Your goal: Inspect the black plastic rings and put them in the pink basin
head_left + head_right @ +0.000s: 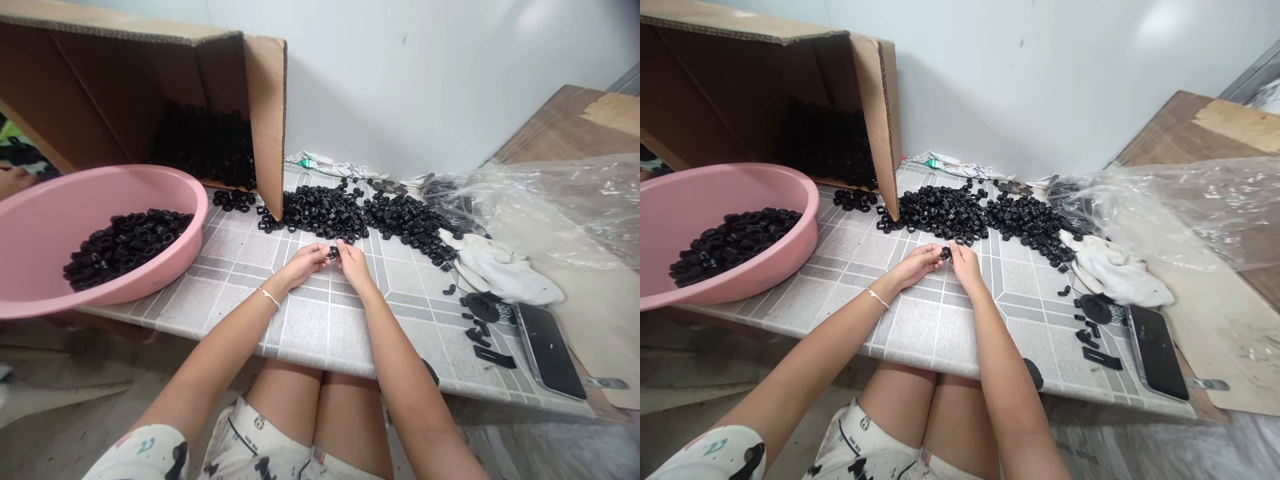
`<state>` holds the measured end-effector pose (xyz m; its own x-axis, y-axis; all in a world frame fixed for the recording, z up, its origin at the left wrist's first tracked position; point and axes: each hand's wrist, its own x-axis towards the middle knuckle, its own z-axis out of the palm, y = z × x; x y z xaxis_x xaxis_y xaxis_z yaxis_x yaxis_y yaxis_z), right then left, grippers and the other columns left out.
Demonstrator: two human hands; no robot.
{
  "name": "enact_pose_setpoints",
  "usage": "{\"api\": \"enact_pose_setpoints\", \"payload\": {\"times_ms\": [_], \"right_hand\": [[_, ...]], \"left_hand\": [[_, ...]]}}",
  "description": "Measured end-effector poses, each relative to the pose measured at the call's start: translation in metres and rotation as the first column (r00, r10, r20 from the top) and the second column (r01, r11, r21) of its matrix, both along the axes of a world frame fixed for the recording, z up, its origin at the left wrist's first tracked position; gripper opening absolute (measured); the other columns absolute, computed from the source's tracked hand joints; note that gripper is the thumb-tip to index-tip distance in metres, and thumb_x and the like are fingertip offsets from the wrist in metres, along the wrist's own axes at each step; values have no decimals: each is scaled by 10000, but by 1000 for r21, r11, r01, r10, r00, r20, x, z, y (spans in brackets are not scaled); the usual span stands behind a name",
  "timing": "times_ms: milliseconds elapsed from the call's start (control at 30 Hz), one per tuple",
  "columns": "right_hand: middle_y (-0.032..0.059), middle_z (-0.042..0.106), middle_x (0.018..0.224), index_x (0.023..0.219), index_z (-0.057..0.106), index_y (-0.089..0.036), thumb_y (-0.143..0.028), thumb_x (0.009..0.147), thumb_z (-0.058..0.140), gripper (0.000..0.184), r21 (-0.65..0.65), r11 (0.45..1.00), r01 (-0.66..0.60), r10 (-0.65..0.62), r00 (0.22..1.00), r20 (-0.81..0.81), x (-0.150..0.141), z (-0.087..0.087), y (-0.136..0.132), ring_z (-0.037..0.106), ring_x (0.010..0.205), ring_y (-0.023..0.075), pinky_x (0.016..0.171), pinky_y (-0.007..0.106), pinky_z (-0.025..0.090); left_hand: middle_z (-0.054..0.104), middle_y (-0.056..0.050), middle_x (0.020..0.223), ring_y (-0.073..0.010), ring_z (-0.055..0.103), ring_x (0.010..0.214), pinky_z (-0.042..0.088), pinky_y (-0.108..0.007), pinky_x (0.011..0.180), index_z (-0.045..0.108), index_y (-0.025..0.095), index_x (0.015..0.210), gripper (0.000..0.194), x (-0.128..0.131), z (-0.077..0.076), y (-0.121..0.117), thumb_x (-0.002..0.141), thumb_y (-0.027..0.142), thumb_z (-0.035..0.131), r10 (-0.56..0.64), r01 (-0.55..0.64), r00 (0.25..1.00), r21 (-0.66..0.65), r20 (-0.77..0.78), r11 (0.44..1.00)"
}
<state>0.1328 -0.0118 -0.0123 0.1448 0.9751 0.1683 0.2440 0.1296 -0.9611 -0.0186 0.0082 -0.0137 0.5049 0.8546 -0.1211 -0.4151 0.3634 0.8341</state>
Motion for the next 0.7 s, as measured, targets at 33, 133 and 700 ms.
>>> {"api": "enact_pose_setpoints", "payload": {"times_ms": [33,133,700], "right_hand": [[-9,501,486,572,536,-212,-769,765,446,596,-8,1000,16,-17,999,-52,0,0,1,486,473,139,528,300,410],[6,607,652,816,633,-223,-746,751,500,544,-37,998,-56,42,950,-308,-1,0,3,580,558,144,603,308,469],[-10,711,846,825,649,-244,-361,703,722,185,0,977,-212,177,816,-551,-2,1,0,679,815,163,910,384,503]], "left_hand": [[608,1,735,-89,568,699,405,-253,740,602,119,816,285,0,0,1,685,281,797,20,-20,999,-28,27,999],[634,-11,765,-111,601,750,426,-271,797,596,134,818,216,0,0,6,716,209,771,84,-74,992,-101,96,992],[600,37,745,-69,586,700,444,-244,779,539,162,883,287,-2,-8,9,694,152,755,199,-200,973,-9,115,980]]}}
